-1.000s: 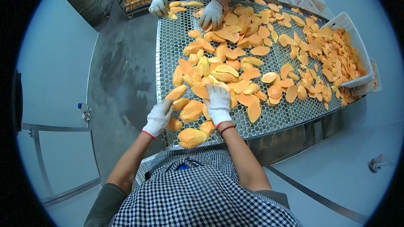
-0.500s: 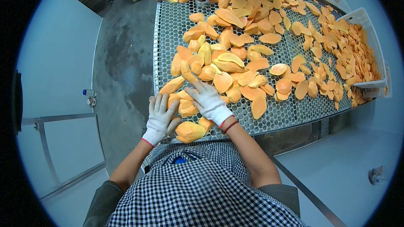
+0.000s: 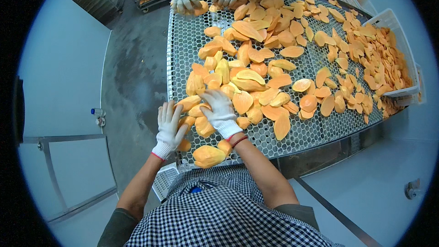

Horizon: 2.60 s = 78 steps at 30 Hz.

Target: The person arranges orange fruit slices on a perforated metal tray, spreading them out evenly. They then lift the tray and place it into a rack before returning to the table to continue arranging more slices from a basket.

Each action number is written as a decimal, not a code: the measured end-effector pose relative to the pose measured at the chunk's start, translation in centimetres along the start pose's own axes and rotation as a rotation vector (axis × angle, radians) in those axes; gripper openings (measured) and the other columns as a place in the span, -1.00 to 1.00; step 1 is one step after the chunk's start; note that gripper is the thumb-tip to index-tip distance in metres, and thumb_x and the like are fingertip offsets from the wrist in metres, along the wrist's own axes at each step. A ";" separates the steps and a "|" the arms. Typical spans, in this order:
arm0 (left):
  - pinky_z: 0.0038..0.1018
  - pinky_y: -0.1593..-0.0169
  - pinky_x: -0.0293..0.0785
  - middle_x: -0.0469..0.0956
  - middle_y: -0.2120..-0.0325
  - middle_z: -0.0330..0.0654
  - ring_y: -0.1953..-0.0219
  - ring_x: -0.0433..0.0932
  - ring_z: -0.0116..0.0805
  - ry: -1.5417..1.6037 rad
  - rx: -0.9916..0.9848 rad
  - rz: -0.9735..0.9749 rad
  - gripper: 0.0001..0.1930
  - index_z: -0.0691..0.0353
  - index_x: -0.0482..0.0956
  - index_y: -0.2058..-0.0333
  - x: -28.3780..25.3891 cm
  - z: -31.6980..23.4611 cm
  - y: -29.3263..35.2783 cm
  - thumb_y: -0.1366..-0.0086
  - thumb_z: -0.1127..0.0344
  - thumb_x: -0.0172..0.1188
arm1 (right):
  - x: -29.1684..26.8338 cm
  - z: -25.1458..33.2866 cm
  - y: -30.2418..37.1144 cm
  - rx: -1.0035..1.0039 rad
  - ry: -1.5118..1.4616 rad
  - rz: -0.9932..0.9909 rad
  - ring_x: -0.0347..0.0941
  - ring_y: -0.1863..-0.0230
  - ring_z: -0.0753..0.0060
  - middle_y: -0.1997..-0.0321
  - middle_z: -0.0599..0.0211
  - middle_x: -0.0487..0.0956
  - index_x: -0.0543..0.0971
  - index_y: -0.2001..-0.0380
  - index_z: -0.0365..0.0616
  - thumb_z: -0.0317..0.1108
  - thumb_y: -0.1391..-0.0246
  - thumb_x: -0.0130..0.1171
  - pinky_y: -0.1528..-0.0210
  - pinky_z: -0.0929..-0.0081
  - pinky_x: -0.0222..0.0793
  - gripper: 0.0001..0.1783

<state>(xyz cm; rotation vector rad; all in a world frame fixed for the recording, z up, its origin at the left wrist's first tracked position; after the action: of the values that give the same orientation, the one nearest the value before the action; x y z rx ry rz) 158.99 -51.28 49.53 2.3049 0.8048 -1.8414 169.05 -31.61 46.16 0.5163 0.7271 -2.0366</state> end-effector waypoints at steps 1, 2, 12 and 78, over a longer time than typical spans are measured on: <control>0.17 -0.33 -0.03 0.22 -0.24 0.15 -0.28 0.16 0.25 -0.019 -0.029 -0.018 -0.33 0.24 0.35 -0.20 0.5 0.2 -0.6 -0.15 0.09 0.25 | -0.1 0.9 -0.6 0.063 0.079 -0.022 0.43 -0.12 -0.01 -0.05 0.14 0.57 0.57 -0.03 -0.06 -0.32 -0.03 0.25 -0.24 0.14 0.32 -0.57; 0.16 -0.36 -0.07 0.21 -0.25 0.17 -0.31 0.12 0.26 0.013 -0.034 0.057 -0.33 0.25 0.33 -0.22 0.5 0.2 -1.2 -0.17 0.09 0.23 | -0.3 1.4 -1.4 0.128 0.162 -0.052 0.45 -0.09 -0.01 -0.01 0.13 0.58 0.56 -0.05 -0.05 -0.29 -0.03 0.27 -0.21 0.14 0.34 -0.54; 0.14 -0.42 -0.15 0.15 -0.31 0.22 -0.40 0.02 0.25 0.082 0.087 0.048 -0.33 0.16 0.30 -0.28 1.0 3.3 -5.5 -0.21 0.14 0.23 | -0.2 0.3 -6.6 -0.001 0.356 0.099 0.50 0.04 0.14 0.10 0.34 0.62 0.61 0.09 0.08 -0.35 -0.05 0.15 -0.04 0.24 0.44 -0.69; -0.04 -0.38 0.05 0.21 -0.27 0.18 -0.32 0.17 0.19 0.182 0.058 -0.050 -0.44 0.16 0.32 -0.27 2.6 11.1 -16.6 -0.27 0.33 0.08 | 3.1 -1.6 -18.4 0.137 0.339 0.185 0.51 -0.02 0.04 0.01 0.20 0.59 0.57 -0.02 0.04 -0.30 -0.10 0.15 -0.07 0.16 0.46 -0.63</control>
<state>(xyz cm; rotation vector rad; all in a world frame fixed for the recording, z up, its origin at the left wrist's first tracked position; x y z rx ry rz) 142.14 -40.32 48.30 2.5399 0.8490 -1.7146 151.99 -24.40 48.58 0.9882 0.7103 -1.8531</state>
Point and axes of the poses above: each hand's wrist, its own y-axis away from the middle knuckle, its own x-axis out of the palm, z = x × y, the point moved 1 cm from there along -y, towards the middle knuckle
